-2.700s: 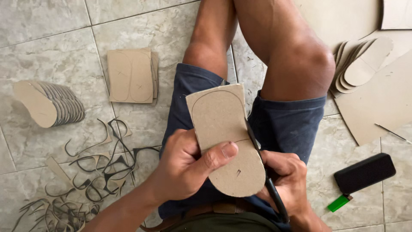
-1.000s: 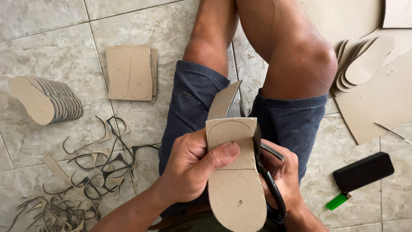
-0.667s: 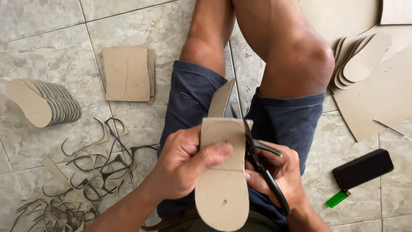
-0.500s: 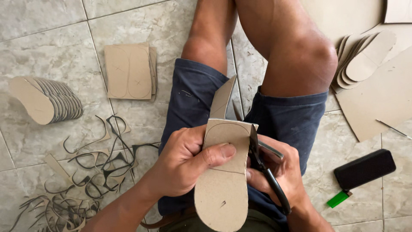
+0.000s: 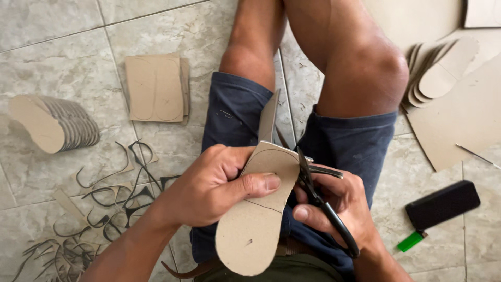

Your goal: The person sits on the floor and cuts shoe insole shapes out of cardboard sheets using scissors, following drawn outlines. They trim the edges of each cut sole, stack finished pieces with a pile of completed soles nearby, and set finished pieces aside before starting the next sheet.

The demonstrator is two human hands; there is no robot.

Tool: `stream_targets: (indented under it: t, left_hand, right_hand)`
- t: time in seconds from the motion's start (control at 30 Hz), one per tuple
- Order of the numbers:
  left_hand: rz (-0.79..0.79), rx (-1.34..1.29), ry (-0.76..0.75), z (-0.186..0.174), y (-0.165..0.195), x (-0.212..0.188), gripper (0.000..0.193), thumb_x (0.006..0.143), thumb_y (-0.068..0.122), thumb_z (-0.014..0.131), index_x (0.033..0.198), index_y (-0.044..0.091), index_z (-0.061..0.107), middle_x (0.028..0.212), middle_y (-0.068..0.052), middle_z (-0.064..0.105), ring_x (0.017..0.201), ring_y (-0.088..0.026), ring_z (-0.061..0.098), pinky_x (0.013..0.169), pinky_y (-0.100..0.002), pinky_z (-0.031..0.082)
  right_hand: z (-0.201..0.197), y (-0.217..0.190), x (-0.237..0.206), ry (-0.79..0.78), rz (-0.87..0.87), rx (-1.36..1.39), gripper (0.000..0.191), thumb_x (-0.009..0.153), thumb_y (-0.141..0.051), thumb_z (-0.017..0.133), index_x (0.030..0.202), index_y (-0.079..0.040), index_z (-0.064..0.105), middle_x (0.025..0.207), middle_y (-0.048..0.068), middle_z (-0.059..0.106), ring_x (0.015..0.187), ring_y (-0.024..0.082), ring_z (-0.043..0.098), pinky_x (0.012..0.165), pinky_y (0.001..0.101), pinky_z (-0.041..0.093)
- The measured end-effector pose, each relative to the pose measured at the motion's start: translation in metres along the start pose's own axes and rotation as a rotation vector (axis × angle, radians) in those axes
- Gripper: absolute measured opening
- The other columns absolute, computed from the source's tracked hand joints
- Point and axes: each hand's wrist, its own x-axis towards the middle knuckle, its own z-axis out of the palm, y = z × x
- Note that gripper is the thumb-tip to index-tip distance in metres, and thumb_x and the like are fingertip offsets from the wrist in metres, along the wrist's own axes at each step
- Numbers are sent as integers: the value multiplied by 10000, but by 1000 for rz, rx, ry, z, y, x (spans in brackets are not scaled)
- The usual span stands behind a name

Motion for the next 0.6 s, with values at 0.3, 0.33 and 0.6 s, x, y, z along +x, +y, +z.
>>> stream_targets:
  t: [0.3,0.33,0.6]
  left_hand:
    - [-95,88,-50,-8,14,1,287,955,239,643,1105,25,761,761,19,735,665,-13,616,568,-218,500]
    - [-100,98,-60,-10,11,1,291,951,245,639,1105,30,761,752,18,736,653,-14,620,562,-218,504]
    - [193,-201,149,-35,-22,7,312,1077,220,610,1009,-43,763,877,-75,748,730,-101,666,646,-257,532]
  right_hand:
    - [3,7,-1,23,31,6,341,738,-262,842,857,26,703,721,6,607,658,77,516,570,253,403]
    - [2,6,0,13,9,-37,342,745,-274,841,847,21,700,720,6,604,662,77,516,571,250,400]
    - [-4,4,2,28,-12,-57,425,780,-369,815,960,12,766,693,-12,626,628,71,572,579,233,457]
